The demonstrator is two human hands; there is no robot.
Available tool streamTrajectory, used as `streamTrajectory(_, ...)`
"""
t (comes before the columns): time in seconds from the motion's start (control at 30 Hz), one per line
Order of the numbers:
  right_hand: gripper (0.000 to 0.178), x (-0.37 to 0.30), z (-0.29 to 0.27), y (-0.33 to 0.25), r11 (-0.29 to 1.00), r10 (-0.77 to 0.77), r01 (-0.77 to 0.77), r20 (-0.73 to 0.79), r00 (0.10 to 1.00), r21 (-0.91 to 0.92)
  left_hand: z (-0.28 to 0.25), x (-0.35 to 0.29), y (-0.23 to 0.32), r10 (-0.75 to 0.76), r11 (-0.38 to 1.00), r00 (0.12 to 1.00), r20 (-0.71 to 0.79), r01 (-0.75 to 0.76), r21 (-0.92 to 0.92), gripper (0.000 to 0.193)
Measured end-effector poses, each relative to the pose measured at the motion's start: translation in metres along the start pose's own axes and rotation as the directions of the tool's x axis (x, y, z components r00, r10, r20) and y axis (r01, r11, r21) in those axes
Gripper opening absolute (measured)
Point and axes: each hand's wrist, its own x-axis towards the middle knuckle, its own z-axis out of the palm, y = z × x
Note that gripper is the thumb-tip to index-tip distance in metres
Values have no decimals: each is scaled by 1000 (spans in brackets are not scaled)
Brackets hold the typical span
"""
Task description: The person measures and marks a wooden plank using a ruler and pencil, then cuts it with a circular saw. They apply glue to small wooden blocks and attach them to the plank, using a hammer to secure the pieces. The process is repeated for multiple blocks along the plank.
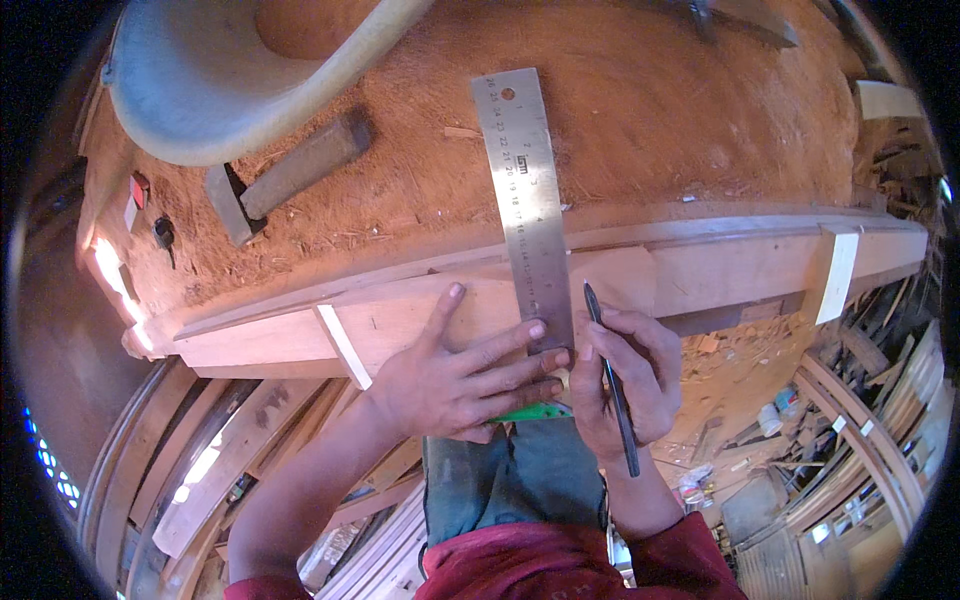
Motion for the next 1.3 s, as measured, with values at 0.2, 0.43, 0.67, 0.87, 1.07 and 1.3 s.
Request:
streamTrajectory(0.2, 20, 7, 0, 1, 999, -46, 47, 68, 997, -5, -3, 2, 0, -7, 998, 1000, -16, 7, 55, 91)
streamTrajectory(0.43, 18, 6, 5, 2, 995, -84, 88, 79, 993, -52, 0, -1, -1, -9, 997, 999, -51, 12, 73, 92)
streamTrajectory(0.67, 28, 6, 5, -1, 994, -90, 94, 67, 994, -61, -4, 0, 0, -24, 1000, 1000, -13, 24, -9, 89)
streamTrajectory(0.87, 26, 3, 9, -3, 994, -86, 89, 42, 995, -62, -8, 1, 0, -29, 998, 1000, 1, 29, -46, 83)
streamTrajectory(1.07, 24, 2, 15, -1, 989, -126, 126, 3, 992, -83, -8, 1, 0, -31, 998, 1000, 4, 31, -62, 83)
streamTrajectory(1.3, 24, 2, 13, 1, 988, -138, 137, 0, 990, -77, -9, 0, -1, -27, 996, 1000, -5, 26, -88, 87)
